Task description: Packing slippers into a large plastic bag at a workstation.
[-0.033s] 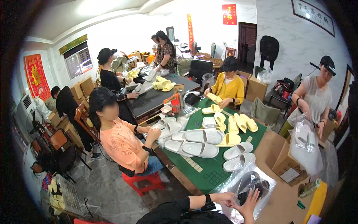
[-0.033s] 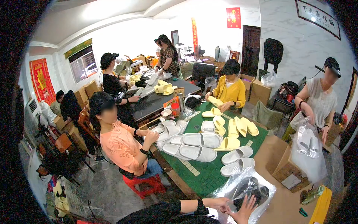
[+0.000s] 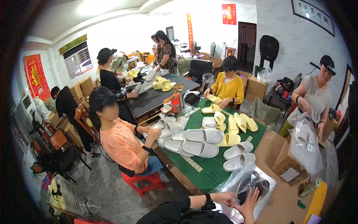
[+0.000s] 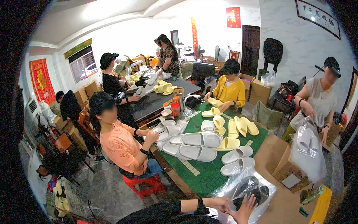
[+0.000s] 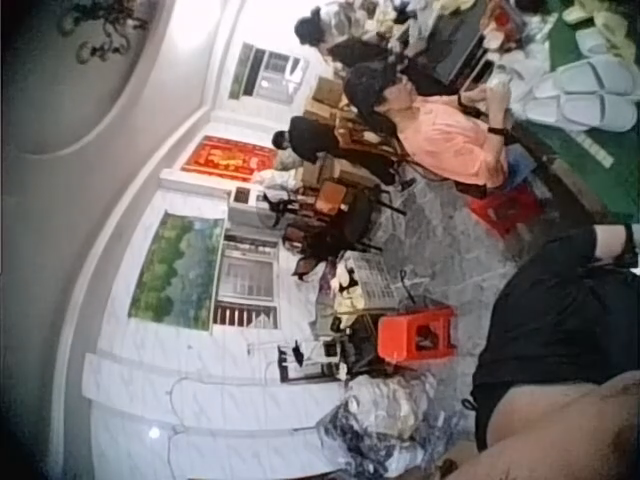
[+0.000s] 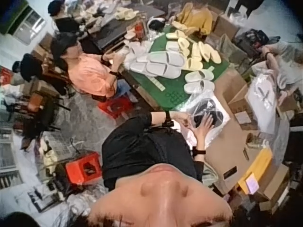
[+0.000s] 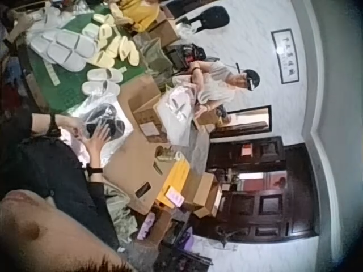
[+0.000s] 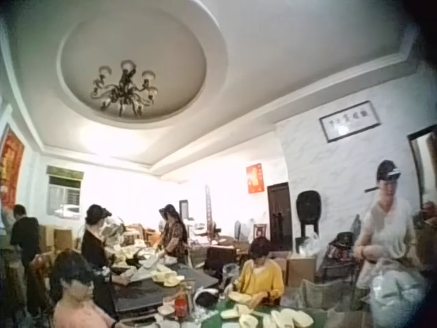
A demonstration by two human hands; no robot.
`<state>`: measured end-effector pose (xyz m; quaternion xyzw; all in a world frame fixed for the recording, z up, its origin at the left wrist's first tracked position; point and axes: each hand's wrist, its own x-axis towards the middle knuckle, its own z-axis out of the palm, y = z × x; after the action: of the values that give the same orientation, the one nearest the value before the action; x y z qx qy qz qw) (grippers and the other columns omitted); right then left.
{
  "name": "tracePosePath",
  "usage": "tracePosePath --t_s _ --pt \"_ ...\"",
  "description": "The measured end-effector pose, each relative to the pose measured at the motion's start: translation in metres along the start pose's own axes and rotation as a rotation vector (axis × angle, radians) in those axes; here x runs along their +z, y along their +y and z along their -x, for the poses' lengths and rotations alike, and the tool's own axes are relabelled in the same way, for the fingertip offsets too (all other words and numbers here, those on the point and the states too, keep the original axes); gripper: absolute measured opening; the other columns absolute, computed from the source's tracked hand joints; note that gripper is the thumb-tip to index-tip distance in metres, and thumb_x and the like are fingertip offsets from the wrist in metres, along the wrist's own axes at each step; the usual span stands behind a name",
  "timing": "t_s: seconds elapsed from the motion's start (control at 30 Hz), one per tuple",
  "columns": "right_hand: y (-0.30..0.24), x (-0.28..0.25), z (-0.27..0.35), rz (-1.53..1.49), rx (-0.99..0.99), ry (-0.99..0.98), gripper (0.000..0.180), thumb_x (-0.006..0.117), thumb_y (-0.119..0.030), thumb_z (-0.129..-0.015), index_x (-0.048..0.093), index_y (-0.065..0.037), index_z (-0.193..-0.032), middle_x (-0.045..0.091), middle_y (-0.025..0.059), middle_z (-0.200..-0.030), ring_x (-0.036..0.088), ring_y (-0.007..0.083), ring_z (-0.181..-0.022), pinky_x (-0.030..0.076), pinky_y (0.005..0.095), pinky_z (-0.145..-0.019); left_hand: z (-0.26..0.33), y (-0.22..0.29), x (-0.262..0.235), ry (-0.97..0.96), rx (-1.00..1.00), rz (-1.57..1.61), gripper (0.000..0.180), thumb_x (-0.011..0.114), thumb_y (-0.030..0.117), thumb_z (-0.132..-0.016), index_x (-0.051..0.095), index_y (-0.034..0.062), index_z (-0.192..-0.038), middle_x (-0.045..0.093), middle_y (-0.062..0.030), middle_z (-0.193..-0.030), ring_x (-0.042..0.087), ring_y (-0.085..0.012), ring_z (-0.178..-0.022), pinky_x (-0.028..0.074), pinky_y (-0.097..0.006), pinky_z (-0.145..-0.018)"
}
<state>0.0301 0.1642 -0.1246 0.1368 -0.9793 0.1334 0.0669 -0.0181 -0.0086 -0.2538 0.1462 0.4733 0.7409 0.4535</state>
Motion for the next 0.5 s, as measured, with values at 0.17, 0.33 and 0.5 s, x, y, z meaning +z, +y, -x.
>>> tracePosePath --t_s 0.17,0.33,0.5 --pt "-0.006 -0.007 -0.003 0.128 0.030 -0.220 0.123 0.077 -0.051 -0.044 0.010 -0.007 -0.137 0.008 0.0230 -0.141 0.008 0.0394 -0.130 0.005 0.0579 -0.101 0.023 0.045 0.028 0.072 -0.015 -0.103 0.062 0.055 0.008 -0.076 0.027 0.0016 -0.130 0.062 -0.0060 -0.087 0.055 -0.0109 -0.066 0.047 -0.025 -0.067" --pt "0.000 0.006 0.000 0.011 0.181 0.004 0.119 0.081 -0.031 -0.046 0.009 -0.009 -0.138 0.010 0.0194 -0.142 0.017 0.0373 -0.129 0.009 0.0550 -0.102 0.030 0.062 0.045 0.099 -0.101 0.080 0.064 0.053 0.006 -0.073 0.026 -0.0007 -0.131 0.063 -0.0061 -0.088 0.048 -0.0090 -0.061 0.038 -0.021 -0.053" --pt "0.009 0.008 -0.004 0.042 0.225 -0.016 0.087 0.076 -0.019 -0.052 0.033 -0.007 -0.127 0.023 0.0172 -0.138 0.025 0.0354 -0.125 0.017 0.0515 -0.102 0.032 0.076 0.057 0.117 -0.091 -0.002 0.066 0.050 0.003 -0.074 0.023 0.0041 -0.135 0.062 -0.0085 -0.089 0.049 -0.0092 -0.059 0.040 -0.021 -0.054"
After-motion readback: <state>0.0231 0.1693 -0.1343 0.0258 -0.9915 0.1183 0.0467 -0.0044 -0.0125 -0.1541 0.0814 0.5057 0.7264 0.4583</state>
